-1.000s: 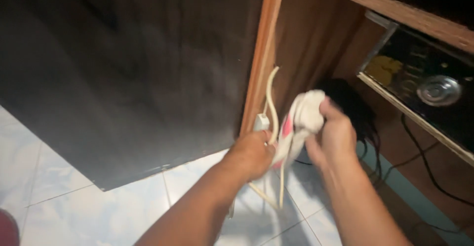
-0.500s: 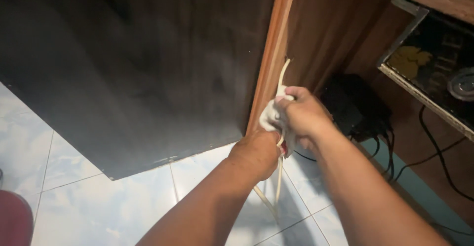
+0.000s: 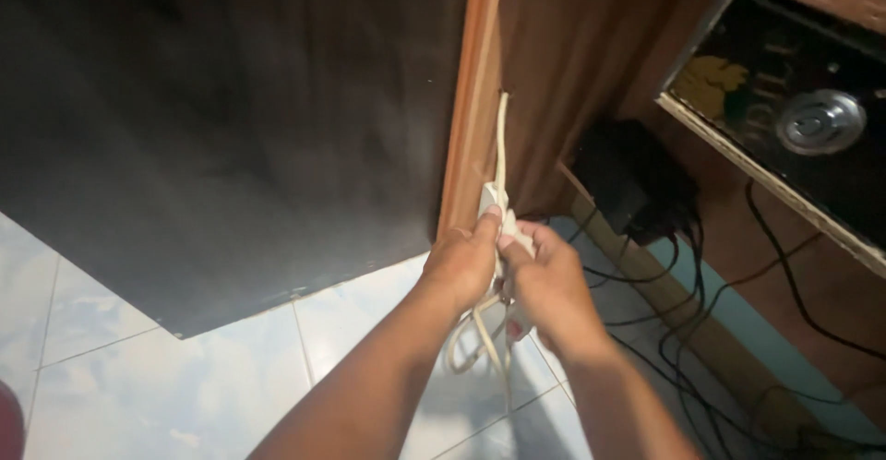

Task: Washes a cloth and uses it to wipe down a plastic chair, a desk, and a power cord.

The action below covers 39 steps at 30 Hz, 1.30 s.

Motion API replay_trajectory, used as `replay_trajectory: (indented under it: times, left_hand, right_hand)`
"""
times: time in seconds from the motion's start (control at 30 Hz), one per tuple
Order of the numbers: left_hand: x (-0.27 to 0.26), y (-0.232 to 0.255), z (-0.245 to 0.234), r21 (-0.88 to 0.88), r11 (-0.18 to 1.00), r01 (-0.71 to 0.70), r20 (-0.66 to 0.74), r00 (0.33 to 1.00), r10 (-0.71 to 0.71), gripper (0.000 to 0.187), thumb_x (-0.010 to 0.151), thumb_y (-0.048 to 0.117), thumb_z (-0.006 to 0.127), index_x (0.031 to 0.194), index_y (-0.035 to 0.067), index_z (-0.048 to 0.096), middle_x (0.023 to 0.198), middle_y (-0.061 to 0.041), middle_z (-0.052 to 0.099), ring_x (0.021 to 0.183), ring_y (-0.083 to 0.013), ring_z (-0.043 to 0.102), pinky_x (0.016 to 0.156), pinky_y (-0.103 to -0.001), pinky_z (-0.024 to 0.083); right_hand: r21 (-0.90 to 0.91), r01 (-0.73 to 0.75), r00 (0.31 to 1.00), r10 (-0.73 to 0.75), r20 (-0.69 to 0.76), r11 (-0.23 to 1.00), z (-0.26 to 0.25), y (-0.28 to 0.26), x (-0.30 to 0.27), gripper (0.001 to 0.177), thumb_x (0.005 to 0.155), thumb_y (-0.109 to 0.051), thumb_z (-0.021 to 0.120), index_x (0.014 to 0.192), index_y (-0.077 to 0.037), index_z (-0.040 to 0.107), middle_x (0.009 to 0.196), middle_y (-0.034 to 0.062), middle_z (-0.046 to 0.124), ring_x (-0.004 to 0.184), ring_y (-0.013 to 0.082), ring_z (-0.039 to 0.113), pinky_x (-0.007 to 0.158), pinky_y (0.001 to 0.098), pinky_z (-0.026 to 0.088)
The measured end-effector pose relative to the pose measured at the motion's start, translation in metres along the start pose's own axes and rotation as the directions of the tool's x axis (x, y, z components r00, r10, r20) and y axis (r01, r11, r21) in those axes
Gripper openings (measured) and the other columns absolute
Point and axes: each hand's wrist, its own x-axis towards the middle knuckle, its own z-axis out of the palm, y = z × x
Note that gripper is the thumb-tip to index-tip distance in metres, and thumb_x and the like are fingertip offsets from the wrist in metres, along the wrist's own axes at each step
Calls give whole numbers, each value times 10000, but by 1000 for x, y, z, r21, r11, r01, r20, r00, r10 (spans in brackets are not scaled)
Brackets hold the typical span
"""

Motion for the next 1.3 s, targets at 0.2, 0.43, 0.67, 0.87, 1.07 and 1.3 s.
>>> replay_trajectory:
  times: [0.2, 0.43, 0.67, 0.87, 1.07, 1.3]
  left_hand:
    - [-2, -13, 23, -270, 963, -7, 60, 998, 24, 497, 909, 476, 645, 1068, 7, 687, 992, -129, 761, 916, -216, 720, 853, -356, 555]
    - [6, -25, 41, -382, 923, 41, 178, 983, 30, 246, 951, 277, 661, 954, 36, 709, 848, -85, 712, 728, -169, 649, 659, -323, 532]
    - [-15, 4, 40, -512, 850, 123, 48, 992, -115, 171, 885, 171, 718, 896, 4, 682, 759, -109, 687, 649, -228, 643, 584, -415, 515]
    - [9, -17, 48, -407, 912, 50, -91, 991, -95, 176, 829, 136, 725, 880, -33, 723, 787, -140, 706, 725, -268, 661, 678, -429, 518]
    - [12, -33, 49, -466, 883, 55, -20, 997, -73, 236, 887, 209, 712, 979, -8, 718, 889, -108, 712, 807, -209, 650, 727, -347, 516]
    - [-16, -19, 49, -375, 922, 98, 218, 976, -15, 251, 897, 255, 703, 1030, 42, 702, 906, -56, 708, 764, -153, 657, 670, -293, 557]
  right_hand:
    - [155, 113, 993, -114, -1, 981, -20, 60, 4, 335, 974, -188, 628, 1254, -7, 652, 712, 34, 640, 521, 79, 471, 448, 262, 373]
    - [158, 11, 1000, -16, 27, 987, -27, 66, -16, 380, 987, -220, 619, 1299, -4, 634, 735, 70, 619, 521, 93, 435, 446, 269, 330]
    - [99, -19, 1000, 19, 8, 995, -30, 75, -17, 389, 1028, -214, 587, 1369, -27, 589, 888, 154, 742, 629, 161, 582, 530, 319, 447]
    - [102, -58, 998, 55, 28, 993, -36, 100, -40, 351, 953, -223, 619, 1244, -32, 664, 870, 118, 721, 654, 141, 591, 573, 289, 463]
    - [-91, -126, 989, 132, 72, 988, -59, 159, -61, 285, 901, -260, 691, 1100, -62, 742, 878, 71, 763, 783, 95, 683, 730, 240, 542]
    - [440, -114, 978, 23, 208, 891, -90, 179, -34, 340, 1084, -270, 582, 1189, 49, 637, 1005, 217, 780, 755, 307, 646, 619, 486, 487]
